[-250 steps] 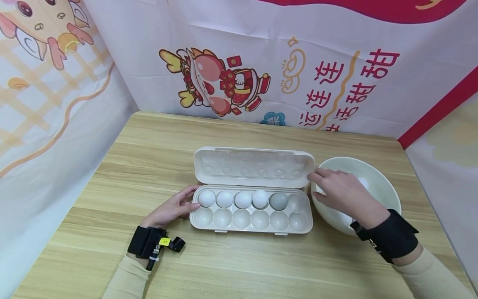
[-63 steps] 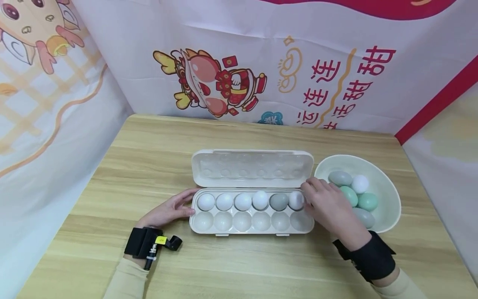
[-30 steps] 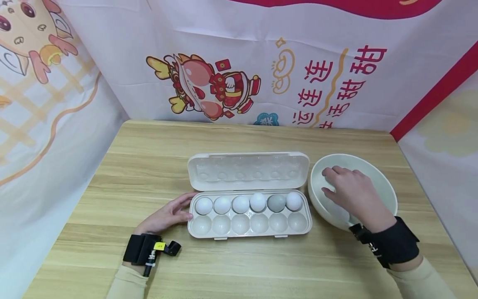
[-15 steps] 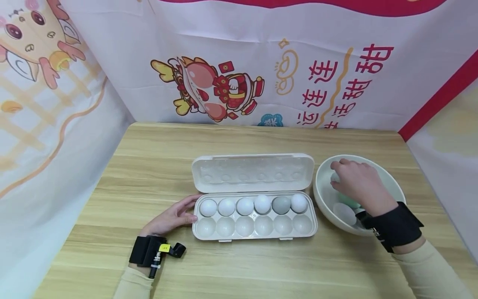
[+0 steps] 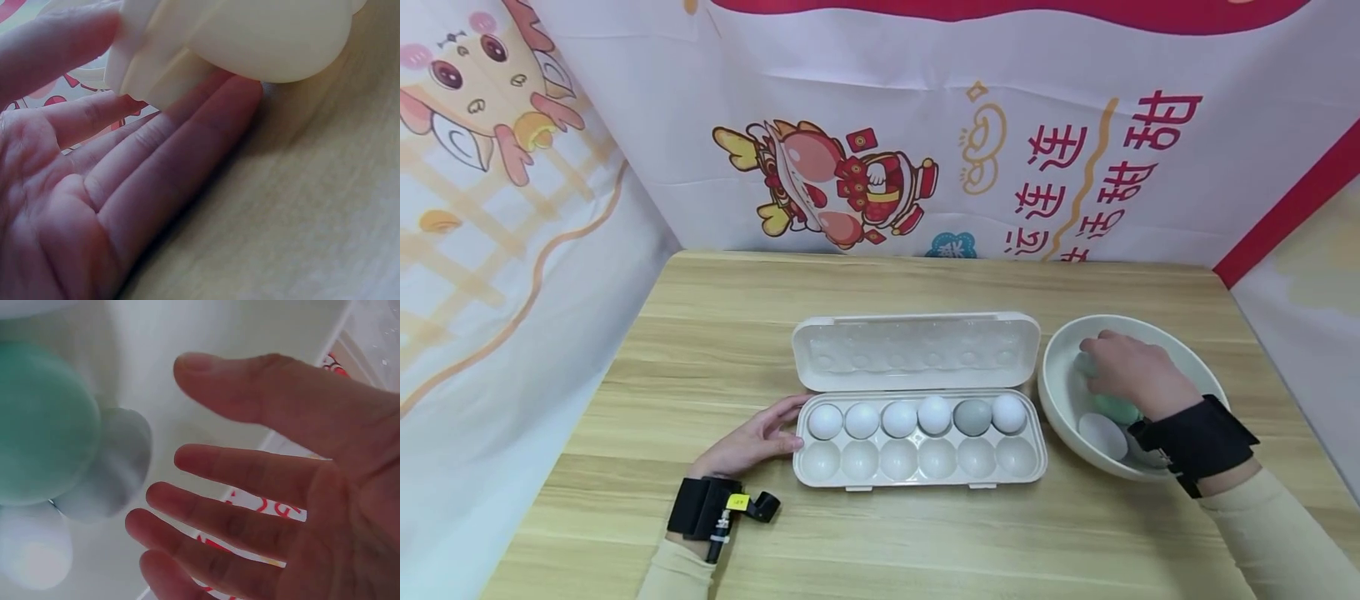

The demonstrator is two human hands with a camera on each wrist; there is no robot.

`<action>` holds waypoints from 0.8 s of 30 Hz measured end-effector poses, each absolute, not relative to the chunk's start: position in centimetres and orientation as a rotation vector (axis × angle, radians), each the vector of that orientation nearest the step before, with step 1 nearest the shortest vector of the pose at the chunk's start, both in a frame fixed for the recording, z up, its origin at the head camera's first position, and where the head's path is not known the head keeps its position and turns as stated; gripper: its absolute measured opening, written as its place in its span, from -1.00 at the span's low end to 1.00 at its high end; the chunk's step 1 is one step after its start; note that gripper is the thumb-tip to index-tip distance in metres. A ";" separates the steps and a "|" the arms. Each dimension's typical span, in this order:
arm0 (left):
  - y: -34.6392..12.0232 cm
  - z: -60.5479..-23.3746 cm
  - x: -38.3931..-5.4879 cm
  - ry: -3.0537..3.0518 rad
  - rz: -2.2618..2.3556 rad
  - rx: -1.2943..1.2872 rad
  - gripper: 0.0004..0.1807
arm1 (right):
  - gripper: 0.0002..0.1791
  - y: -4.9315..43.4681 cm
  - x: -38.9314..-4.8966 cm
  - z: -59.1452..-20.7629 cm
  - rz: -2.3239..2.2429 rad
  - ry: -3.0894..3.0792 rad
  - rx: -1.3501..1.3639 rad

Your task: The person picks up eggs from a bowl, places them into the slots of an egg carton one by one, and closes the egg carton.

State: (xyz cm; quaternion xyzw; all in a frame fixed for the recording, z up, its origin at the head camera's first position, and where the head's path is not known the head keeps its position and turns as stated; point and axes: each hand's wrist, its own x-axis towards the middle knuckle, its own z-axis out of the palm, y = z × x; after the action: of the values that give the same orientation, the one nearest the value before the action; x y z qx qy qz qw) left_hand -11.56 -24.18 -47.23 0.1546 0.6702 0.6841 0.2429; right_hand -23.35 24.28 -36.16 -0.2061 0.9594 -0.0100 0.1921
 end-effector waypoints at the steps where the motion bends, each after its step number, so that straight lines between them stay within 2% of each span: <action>1: -24.2 -47.2 -11.6 1.831 1.868 0.421 -0.30 | -0.42 24.3 -23.4 -36.3 -0.035 2.689 -0.581; 10: -24.3 -47.4 -11.6 1.827 1.870 0.448 -0.31 | -0.39 25.1 -24.2 -37.3 -0.091 2.675 -0.587; 24: -24.4 -47.5 -12.0 1.850 1.833 0.421 -0.32 | -0.56 25.1 -25.7 -38.3 -0.156 2.693 -0.744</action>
State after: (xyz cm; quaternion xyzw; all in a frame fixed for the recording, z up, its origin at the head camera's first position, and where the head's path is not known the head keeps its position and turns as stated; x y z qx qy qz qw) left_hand -11.99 -24.42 -47.51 0.1544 0.6793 0.6728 0.2491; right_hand -25.71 25.11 -38.34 -0.2621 0.9482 -0.0550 0.1707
